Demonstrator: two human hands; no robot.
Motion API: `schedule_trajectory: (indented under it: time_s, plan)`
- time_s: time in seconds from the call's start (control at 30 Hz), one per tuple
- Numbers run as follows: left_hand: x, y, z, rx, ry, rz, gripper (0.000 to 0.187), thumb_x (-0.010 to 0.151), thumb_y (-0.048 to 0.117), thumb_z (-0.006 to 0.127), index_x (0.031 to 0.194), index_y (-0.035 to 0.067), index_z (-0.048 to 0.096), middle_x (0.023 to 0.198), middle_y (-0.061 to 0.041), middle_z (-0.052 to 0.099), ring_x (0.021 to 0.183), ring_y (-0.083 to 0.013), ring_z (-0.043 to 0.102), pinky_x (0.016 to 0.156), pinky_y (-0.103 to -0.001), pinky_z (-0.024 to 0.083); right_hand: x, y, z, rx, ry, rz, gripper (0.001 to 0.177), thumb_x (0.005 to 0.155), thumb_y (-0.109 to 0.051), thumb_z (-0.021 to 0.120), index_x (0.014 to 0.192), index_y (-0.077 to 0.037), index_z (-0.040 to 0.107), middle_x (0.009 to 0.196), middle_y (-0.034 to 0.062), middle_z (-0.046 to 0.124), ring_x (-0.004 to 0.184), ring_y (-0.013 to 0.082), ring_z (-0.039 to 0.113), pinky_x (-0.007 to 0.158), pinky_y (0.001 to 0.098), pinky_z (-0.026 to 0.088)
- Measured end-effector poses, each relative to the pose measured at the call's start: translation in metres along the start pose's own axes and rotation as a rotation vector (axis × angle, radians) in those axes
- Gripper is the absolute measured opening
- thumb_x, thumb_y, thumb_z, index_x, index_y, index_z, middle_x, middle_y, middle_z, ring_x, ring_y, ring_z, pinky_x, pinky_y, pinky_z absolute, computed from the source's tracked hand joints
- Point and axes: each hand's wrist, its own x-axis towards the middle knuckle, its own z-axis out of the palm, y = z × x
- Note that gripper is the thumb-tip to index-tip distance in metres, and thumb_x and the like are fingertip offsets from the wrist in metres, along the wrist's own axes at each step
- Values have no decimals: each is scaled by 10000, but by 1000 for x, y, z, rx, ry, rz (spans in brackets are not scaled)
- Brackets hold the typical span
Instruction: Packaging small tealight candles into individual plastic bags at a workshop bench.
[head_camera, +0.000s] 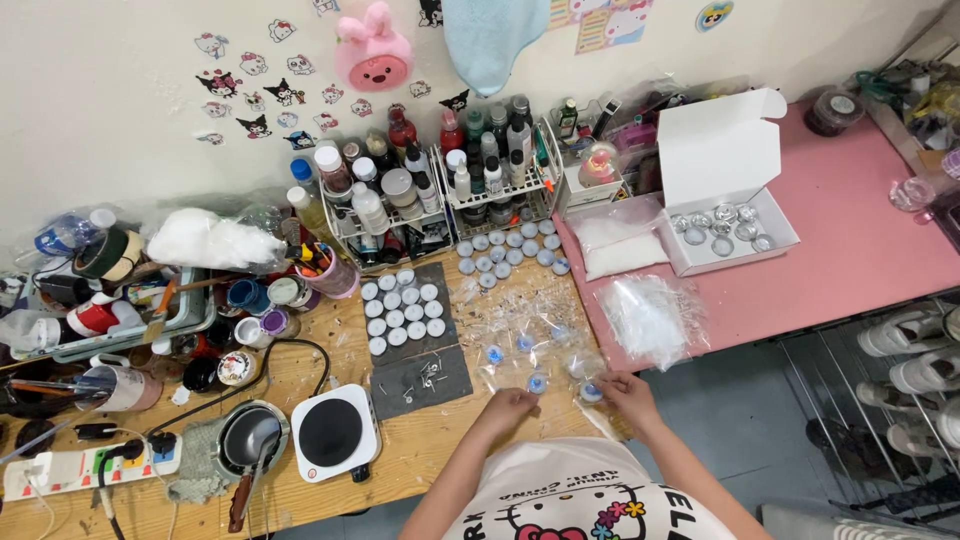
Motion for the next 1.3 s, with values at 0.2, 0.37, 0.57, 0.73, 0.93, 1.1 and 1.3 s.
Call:
schedule_trajectory:
  time_s: [0.2,0.37,0.57,0.73,0.93,1.1,1.3]
  plan:
    - [26,-70,17,-172,3,-21,350,980,208,652,1232,-34,628,1051,-159,767,979,-205,751,907,-308,545,21,52,-4,56,128,124,277,898,-132,787,1106,40,726,896,84,711,714,134,684,588,277,596]
    - [21,-64,17,-217,62,39,356,995,196,614,1274,-26,602,1068,-149,773,1059,-209,731,953,-305,522,25,31,17,30,199,94,247,879,-107,776,1075,33,719,889,107,762,657,156,690,527,284,560]
    - [17,-50,13,-216,115,55,371,986,183,615,1298,-18,612,1093,-118,775,1096,-191,711,989,-298,504,12,4,45,-156,262,-59,230,845,-149,820,993,23,784,815,101,787,651,159,696,552,291,536]
    - [11,-43,14,-257,115,44,353,979,182,617,1291,18,618,1100,-94,763,1104,-177,693,1001,-288,492,-23,-41,64,-507,443,-170,301,807,-286,845,992,-52,815,814,91,796,711,184,747,670,338,566]
    - [4,-43,13,-217,73,15,256,1003,220,641,1135,6,691,928,-105,759,892,-163,687,877,-287,501,-51,-72,59,-789,524,-339,388,798,-347,836,1058,-66,775,952,121,771,877,297,730,764,414,572]
    - [-15,-34,-4,-55,58,-21,545,1093,447,504,875,13,751,686,-59,547,647,-145,500,653,-295,431,-35,-64,28,-822,611,-530,261,945,-262,693,1140,-93,736,1140,111,727,1112,290,685,973,401,544]
    - [-2,-57,9,-59,60,82,535,1090,402,461,850,7,731,693,-47,597,612,-125,483,588,-289,410,-2,-76,6,-1078,708,-778,628,855,-291,712,1397,8,607,1436,248,561,1336,402,480,1073,523,376]
